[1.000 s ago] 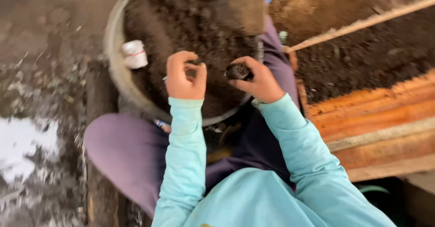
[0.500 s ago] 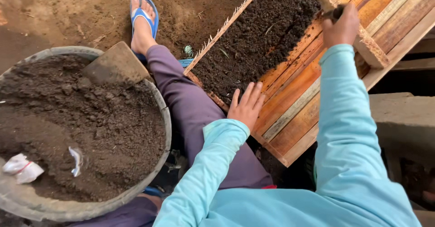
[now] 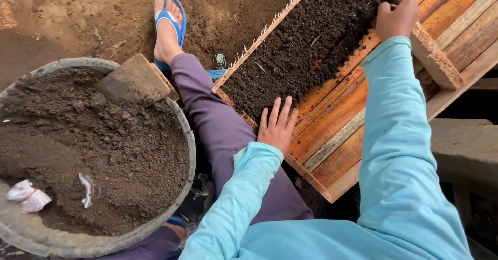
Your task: The person sits on the ground and repeatedly scoops soil from a bucket, wraps it around small items from a packet, and places the soil balls into a wooden planter box. The person uses both hands to form the soil balls and arrange them in the planter.
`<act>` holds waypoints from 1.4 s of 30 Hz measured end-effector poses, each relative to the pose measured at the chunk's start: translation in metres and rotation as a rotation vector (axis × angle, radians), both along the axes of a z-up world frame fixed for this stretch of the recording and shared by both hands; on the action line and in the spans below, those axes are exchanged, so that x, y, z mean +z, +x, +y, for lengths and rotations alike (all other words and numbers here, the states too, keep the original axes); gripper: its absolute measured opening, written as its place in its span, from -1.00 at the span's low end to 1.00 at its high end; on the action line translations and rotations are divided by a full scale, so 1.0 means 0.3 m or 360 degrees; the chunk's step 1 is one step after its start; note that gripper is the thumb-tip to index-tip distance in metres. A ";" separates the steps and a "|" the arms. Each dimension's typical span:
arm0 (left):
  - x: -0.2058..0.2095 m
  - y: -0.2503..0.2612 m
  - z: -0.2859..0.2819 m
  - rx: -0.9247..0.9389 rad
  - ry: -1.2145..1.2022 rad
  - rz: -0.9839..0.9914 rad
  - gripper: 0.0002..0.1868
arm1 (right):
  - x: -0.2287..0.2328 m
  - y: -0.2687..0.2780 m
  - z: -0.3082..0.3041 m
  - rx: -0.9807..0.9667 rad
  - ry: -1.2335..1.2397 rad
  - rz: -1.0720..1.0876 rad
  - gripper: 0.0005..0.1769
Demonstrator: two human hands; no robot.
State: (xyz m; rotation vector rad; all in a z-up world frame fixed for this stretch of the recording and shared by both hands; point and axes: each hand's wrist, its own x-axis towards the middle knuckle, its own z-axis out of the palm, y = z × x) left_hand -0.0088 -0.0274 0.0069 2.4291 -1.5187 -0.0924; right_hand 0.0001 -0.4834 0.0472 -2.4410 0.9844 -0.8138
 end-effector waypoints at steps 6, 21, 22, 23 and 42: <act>0.005 0.001 0.000 0.0047 -0.0166 0.0049 -0.30 | -0.025 -0.008 0.038 -0.0113 -0.0143 0.0038 -0.84; 0.252 0.160 0.355 0.0341 -0.1194 0.0311 -0.42 | -0.471 0.061 0.643 -0.0314 0.0623 -0.0992 -0.24; 0.276 0.180 0.411 0.0465 -0.1195 0.0260 -0.44 | -0.467 0.075 0.614 -0.0356 0.0589 -0.1041 -0.30; 0.297 0.199 0.469 0.0590 -0.1196 0.0208 -0.44 | -0.465 0.090 0.586 -0.0399 0.0555 -0.1089 -0.35; 0.353 0.233 0.858 0.1047 -0.1082 0.0240 -0.43 | -0.138 0.058 0.335 -0.0800 0.0874 -0.0789 -0.45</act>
